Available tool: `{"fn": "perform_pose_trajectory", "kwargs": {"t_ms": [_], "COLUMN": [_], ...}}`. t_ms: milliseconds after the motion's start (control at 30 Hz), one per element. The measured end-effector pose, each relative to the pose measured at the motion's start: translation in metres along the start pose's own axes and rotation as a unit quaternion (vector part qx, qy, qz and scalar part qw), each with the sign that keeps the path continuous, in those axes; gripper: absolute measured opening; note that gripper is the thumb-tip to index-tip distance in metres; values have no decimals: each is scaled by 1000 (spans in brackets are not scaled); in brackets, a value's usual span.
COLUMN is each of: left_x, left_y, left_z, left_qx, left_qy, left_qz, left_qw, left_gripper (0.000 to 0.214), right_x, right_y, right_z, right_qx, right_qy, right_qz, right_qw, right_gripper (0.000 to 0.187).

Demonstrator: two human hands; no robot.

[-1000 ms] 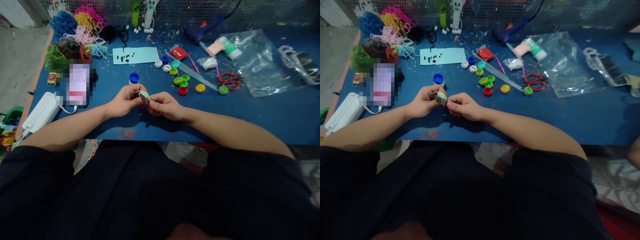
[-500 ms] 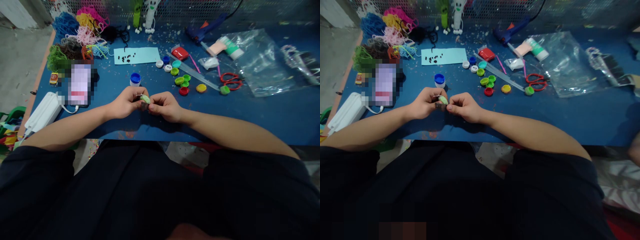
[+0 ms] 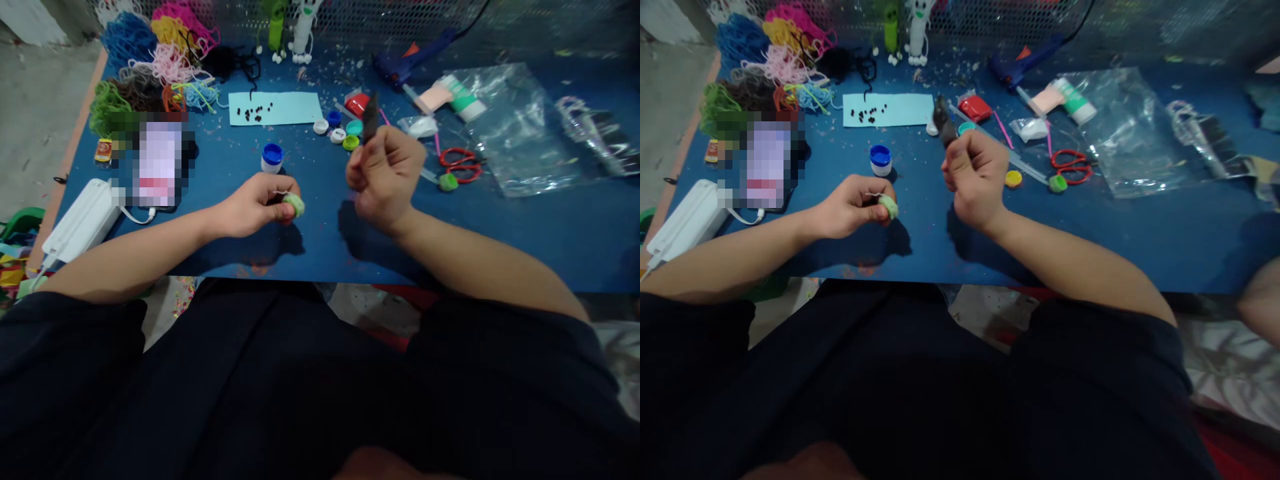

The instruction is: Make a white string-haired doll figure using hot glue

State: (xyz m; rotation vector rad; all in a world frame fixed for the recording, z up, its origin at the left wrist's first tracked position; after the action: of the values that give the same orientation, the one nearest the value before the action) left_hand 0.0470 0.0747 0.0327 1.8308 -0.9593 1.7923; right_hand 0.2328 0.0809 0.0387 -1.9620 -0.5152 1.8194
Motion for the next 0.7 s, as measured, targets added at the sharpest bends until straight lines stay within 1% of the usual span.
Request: {"fn": "perform_pose_trajectory", "kwargs": {"t_ms": [33,67,133,200,267,333,433,600,700], "left_x": [-1,-1,-4,-8,-11,-12,-10,-8,-6], "left_y": [-1,-2,-4,-5,-4,-3,-3,-3,-4], "left_z": [0,0,-1,-2,-2,-1,-1,-2,-2], "left_qx": [3,7,16,27,32,31,33,48,55], "left_qy": [27,56,103,118,115,109,94,45,23], "left_qz": [6,13,21,18,14,18,29,2,5], "left_qw": [1000,998,994,992,993,993,995,998,998], "left_gripper": [48,52,57,59,59,59,58,58,59], "right_x": [1,0,-3,-6,-9,-8,-3,2,5], "right_y": [-1,1,11,25,35,39,39,41,42], "right_z": [0,4,19,37,50,57,58,56,58], "right_qx": [-14,-45,-133,-215,-262,-276,-277,-284,-282], "right_qy": [-28,-51,-73,-77,-88,-106,-122,-114,-126], "right_qz": [1,6,29,58,81,99,130,173,188], "right_qw": [1000,998,988,972,958,950,944,936,932], "right_gripper": [61,60,58,58,59,60,60,62,63]}}
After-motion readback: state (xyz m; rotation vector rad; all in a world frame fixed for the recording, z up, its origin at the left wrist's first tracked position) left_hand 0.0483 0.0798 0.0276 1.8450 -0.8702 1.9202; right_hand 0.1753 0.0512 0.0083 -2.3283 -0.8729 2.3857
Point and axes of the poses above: each hand's wrist, its own y-axis away from the middle knuckle, its own z-axis out of the palm, x = y × z, the point moved 7 cm from there along -y, towards the middle knuckle, and after that the axes turned 2 degrees about x, right-handed, at the moved point
